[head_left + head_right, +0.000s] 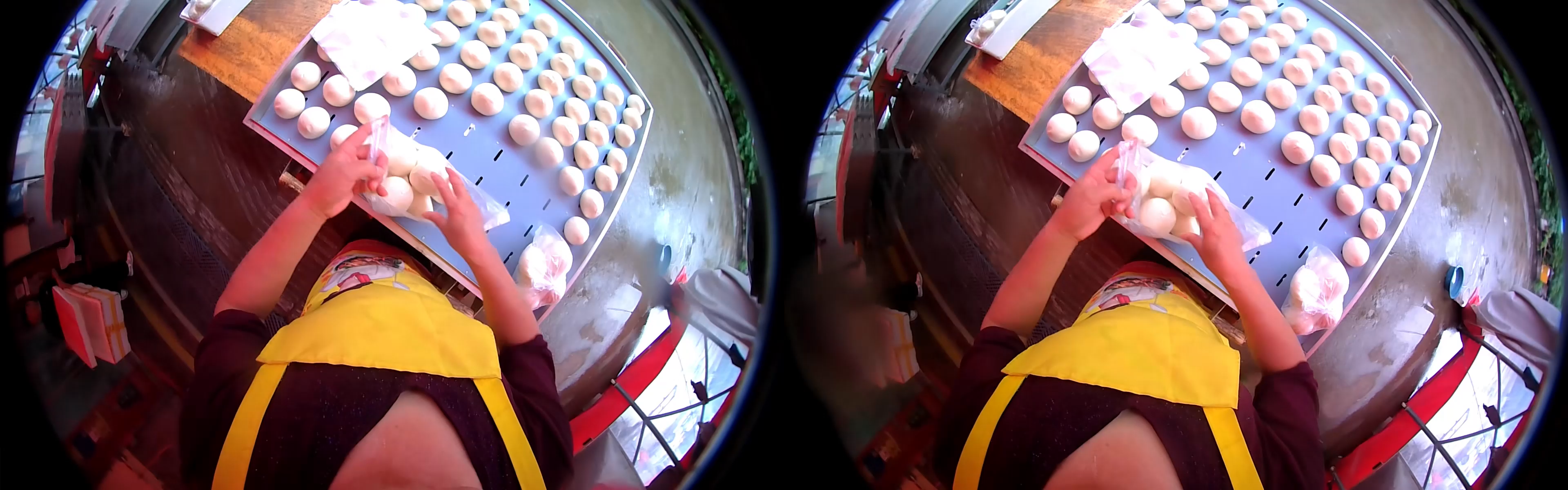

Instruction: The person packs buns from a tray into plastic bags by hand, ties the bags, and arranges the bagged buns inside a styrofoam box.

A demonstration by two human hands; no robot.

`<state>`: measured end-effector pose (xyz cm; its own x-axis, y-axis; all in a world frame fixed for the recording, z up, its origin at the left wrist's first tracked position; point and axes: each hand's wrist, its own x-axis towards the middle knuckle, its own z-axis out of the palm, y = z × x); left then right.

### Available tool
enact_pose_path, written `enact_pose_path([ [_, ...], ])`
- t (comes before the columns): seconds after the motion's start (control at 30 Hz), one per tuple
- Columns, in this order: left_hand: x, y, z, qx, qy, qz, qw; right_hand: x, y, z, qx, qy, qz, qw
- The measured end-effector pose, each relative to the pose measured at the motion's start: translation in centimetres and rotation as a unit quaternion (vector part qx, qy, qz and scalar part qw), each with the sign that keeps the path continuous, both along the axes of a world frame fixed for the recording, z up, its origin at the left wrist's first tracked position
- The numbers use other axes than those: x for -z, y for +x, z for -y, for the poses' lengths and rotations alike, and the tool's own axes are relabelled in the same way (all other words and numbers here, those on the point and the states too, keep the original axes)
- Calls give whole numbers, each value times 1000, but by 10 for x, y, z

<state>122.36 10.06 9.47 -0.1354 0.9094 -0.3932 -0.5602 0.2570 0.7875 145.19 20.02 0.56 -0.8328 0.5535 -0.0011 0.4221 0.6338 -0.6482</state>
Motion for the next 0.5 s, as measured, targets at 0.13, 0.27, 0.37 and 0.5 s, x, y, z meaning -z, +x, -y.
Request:
enact_pose_path([
  [0.13,6,-5,4,-12,-1,-11,1000,-29,29,-10,102,59,-80,990],
  [0.27,-6,-6,1,-17,-15,-60,998,-24,32,-20,179,224,50,957],
  [0.37,-20,-11,0,-13,-34,-194,980,23,65,-46,160,-31,184,969],
  [0.5,-21,-24,4,-3,1,-354,935,-24,54,-68,264,-412,-81,868],
])
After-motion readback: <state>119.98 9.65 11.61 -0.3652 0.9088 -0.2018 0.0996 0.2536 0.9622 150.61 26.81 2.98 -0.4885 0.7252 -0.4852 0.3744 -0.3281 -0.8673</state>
